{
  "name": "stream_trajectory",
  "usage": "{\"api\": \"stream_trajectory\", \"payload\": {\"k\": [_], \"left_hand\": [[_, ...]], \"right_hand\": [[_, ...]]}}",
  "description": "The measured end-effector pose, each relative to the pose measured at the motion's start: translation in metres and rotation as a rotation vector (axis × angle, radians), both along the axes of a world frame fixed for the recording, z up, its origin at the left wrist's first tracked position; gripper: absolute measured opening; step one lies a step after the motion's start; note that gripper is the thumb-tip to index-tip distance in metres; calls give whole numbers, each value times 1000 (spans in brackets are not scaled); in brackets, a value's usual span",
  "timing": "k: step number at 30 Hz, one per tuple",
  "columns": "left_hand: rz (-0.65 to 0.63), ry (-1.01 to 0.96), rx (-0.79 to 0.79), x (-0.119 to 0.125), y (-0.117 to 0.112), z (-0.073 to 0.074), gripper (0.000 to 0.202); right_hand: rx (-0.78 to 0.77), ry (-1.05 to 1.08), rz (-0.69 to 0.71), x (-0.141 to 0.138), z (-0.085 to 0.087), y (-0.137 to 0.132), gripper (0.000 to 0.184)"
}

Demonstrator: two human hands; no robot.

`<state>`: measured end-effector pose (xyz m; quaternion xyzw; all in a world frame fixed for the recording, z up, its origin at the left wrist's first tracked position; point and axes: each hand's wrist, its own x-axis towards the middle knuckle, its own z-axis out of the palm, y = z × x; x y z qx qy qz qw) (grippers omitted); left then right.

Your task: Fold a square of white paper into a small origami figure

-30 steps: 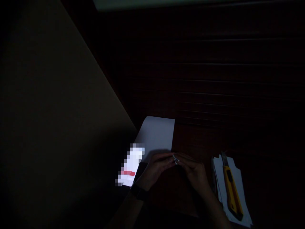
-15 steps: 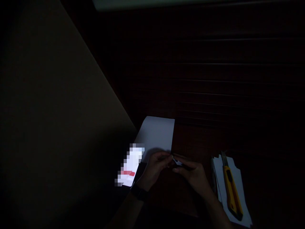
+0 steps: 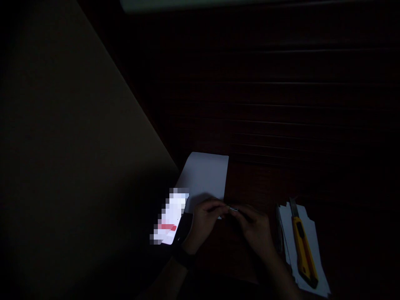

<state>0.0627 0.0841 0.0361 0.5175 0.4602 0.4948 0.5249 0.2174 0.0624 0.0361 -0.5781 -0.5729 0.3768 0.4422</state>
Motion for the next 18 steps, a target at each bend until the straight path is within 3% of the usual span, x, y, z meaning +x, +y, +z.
{"api": "stream_trajectory", "payload": {"k": [9, 18], "left_hand": [[22, 121, 84, 1, -2, 9, 10], [-35, 118, 69, 2, -4, 7, 16]], "right_hand": [[-74, 12, -39, 7, 0, 3, 21], [-111, 6, -41, 8, 0, 5, 19]]}}
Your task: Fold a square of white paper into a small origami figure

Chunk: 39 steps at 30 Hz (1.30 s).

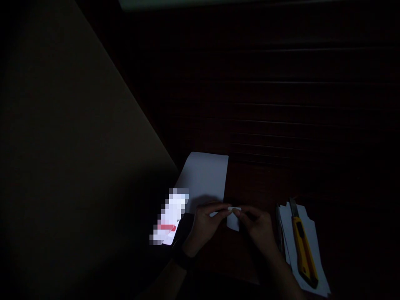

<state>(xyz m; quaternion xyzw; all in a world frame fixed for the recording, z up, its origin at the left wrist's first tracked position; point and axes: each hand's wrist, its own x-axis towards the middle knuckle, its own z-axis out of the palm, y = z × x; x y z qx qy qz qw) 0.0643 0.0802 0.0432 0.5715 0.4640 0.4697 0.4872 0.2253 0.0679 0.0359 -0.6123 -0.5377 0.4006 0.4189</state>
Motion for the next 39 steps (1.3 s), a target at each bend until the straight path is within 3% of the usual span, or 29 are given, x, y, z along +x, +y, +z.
{"api": "stream_trajectory", "payload": {"k": [4, 13, 25, 34, 39], "left_hand": [[-32, 12, -27, 2, -1, -3, 20], [54, -11, -84, 3, -2, -11, 15], [-44, -33, -78, 1, -1, -6, 16], [-49, -21, -114, 4, -3, -19, 21], [-49, 8, -76, 3, -3, -18, 19]], "right_hand": [[13, -12, -1, 0, 0, 1, 20], [-28, -4, 52, -1, -2, 2, 22], [-21, 31, 53, 0, -1, 1, 20], [-102, 52, -20, 2, -3, -2, 19], [-94, 97, 22, 4, -6, 0, 18]]}}
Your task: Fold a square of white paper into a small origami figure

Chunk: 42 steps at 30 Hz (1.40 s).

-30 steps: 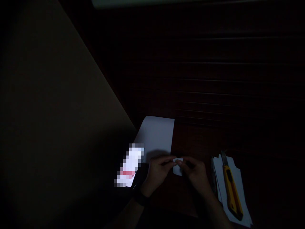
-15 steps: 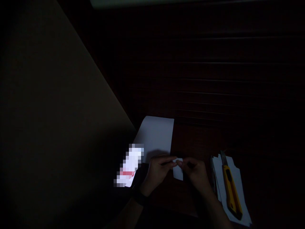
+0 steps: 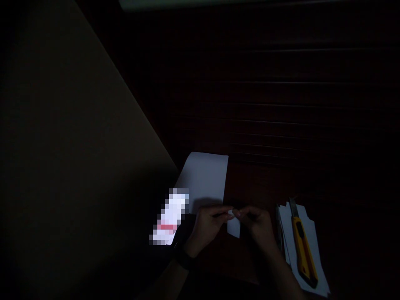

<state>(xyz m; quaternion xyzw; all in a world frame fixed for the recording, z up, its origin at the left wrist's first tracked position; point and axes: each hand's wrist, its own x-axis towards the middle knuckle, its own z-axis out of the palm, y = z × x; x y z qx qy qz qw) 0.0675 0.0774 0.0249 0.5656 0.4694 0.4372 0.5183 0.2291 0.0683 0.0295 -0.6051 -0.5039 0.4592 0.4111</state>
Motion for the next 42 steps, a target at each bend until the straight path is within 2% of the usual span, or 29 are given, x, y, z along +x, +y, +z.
{"api": "stream_trajectory", "payload": {"k": [4, 10, 14, 17, 22, 27, 32, 38, 42], "left_hand": [[11, -27, -40, 0, 1, -2, 23], [-16, -76, -98, 0, 1, -6, 25], [13, -88, -109, -1, 1, -8, 27], [24, -98, -114, -2, 1, -9, 28], [-21, -78, -114, -2, 2, -7, 28], [33, -20, -65, -2, 4, -3, 31], [60, -6, -46, -2, 4, -1, 26], [42, 4, -45, -5, 5, 0, 20], [64, -53, -99, -4, 5, -1, 22]], "right_hand": [[-15, -31, 49, 1, 1, 1, 21], [-44, -67, 26, 2, 0, 0, 24], [-47, -12, 115, 4, -1, 1, 23], [-52, -56, 139, 6, -3, 2, 25], [-72, -115, 127, 7, -3, 1, 27], [-68, -60, 212, 7, -2, 2, 27], [-80, -108, 183, 6, -4, 1, 29], [-71, -94, 232, 1, 6, -1, 25], [-70, -141, 224, 1, 1, -3, 28]]}}
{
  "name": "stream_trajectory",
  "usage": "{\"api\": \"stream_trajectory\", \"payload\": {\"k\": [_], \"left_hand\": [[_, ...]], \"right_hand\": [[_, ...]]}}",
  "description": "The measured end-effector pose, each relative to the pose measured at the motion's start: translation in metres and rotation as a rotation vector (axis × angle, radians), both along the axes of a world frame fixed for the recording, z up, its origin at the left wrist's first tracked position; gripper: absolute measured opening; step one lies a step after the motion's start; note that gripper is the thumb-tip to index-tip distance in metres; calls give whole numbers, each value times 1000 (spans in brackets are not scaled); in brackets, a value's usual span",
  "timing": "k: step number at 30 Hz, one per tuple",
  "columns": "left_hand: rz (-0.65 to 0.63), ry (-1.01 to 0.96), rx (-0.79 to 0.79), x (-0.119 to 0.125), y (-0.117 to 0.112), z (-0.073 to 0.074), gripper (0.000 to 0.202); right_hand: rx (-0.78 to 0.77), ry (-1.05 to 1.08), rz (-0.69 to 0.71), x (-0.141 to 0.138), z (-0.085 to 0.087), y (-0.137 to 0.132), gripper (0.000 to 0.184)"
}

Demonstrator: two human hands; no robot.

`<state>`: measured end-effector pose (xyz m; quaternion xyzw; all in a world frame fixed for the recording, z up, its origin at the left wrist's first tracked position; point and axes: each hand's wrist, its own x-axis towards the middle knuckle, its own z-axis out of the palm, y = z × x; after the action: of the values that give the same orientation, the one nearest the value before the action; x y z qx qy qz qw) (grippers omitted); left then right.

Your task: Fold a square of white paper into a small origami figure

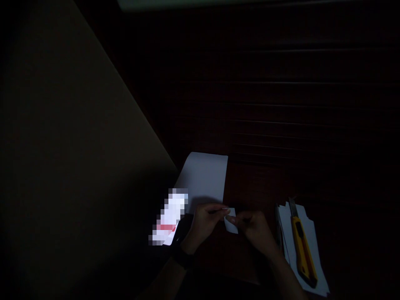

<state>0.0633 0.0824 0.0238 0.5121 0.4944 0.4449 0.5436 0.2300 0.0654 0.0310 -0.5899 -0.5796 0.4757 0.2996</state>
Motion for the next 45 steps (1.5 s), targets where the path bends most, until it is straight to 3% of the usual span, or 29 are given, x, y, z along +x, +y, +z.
{"api": "stream_trajectory", "payload": {"k": [7, 13, 24, 32, 38, 41, 45], "left_hand": [[-77, -27, -12, 3, -2, 3, 22], [29, 7, 25, 3, -1, 1, 20], [84, -18, 1, 9, -1, -1, 22], [183, -30, 25, 11, 1, 2, 24], [236, -86, 10, 11, 3, -1, 25], [206, -116, 4, 11, 4, -2, 27], [68, -64, 12, 4, 6, 1, 27]], "right_hand": [[53, -62, 43, -5, -2, -1, 28], [20, -42, 67, -6, 3, -1, 31], [-30, 17, 110, -6, 2, 2, 35], [16, -45, 79, -5, -1, -1, 36], [135, -170, 50, -7, -4, -3, 36], [202, -318, 37, -4, -5, -3, 32], [291, -457, 59, 2, -5, -2, 27]]}}
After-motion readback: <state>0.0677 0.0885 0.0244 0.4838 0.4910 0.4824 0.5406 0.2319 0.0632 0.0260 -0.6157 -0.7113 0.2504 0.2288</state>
